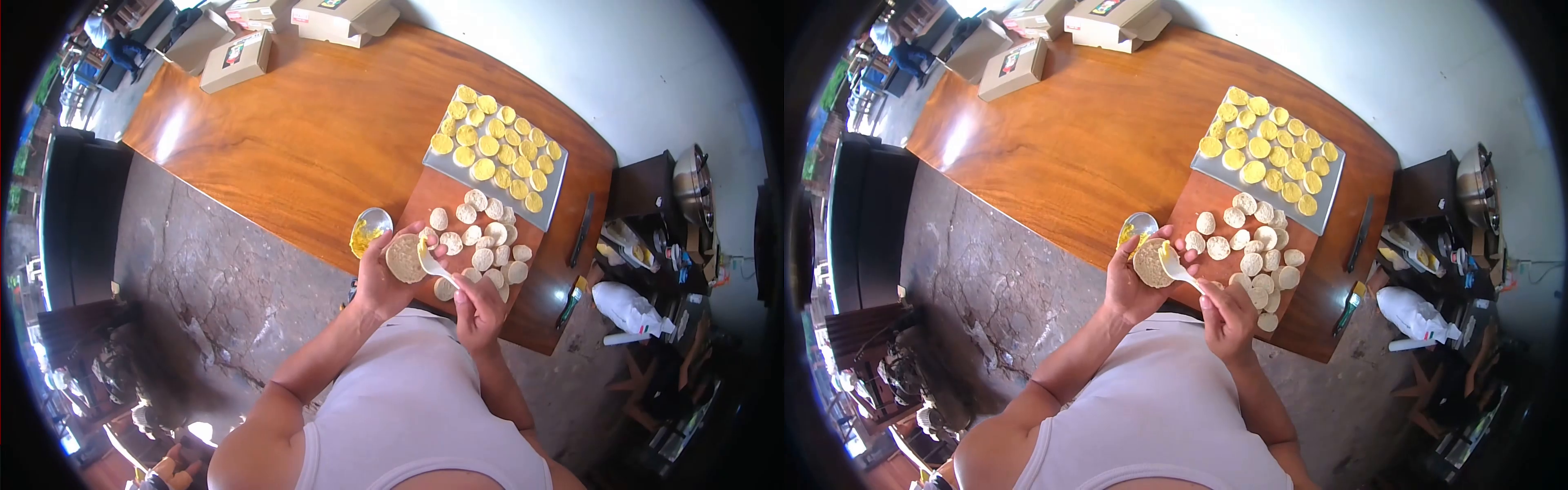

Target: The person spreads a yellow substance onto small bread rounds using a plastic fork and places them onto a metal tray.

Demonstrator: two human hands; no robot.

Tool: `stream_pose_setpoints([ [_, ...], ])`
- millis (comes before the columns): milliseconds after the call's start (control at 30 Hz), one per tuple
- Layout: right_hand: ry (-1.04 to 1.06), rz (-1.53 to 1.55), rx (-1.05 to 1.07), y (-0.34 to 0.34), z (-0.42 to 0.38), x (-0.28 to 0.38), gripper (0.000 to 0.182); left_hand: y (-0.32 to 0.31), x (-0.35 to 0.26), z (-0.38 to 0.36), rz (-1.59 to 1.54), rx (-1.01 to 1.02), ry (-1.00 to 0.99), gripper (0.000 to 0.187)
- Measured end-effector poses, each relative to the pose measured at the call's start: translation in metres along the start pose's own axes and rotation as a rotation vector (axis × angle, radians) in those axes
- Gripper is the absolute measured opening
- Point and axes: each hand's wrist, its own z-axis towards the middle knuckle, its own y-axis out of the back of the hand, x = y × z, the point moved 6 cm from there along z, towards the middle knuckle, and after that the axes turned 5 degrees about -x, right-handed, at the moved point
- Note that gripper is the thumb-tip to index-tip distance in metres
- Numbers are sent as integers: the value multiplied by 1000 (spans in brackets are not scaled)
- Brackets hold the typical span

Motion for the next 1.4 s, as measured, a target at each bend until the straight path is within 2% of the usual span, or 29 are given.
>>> stream_pose_setpoints([
  [33,44,-6,-6,0,1,8,28,-3,0,-2,8,5,0,46],
  [133,106,-73,70,-13,-7,9,24,-7,1,-5,54,-64,-25,47],
  [333,40,-123,199,-12,0,21,26,3,-3,-3,198,-91,-130,46],
  [667,55,-284,394,-3,7,40,19,9,-1,-3,231,-70,-134,44],
  [800,63,-291,409,3,10,50,19,13,-3,-4,228,-67,-145,46],
  [867,4,-241,335,17,13,55,22,13,-8,-4,212,-70,-155,47],
  [933,-10,-194,273,21,13,52,23,20,-11,-6,119,-220,-81,48],
  [1067,-44,-86,142,14,7,31,27,19,-7,-10,127,-198,-16,51],
  [1133,-25,-75,101,6,6,27,27,10,-1,-16,136,-89,38,54],
  [1167,-8,-62,59,4,6,26,26,10,1,-18,131,-116,55,55],
  [1400,-3,3,206,-17,-9,23,25,18,2,-14,152,-98,-22,55],
])
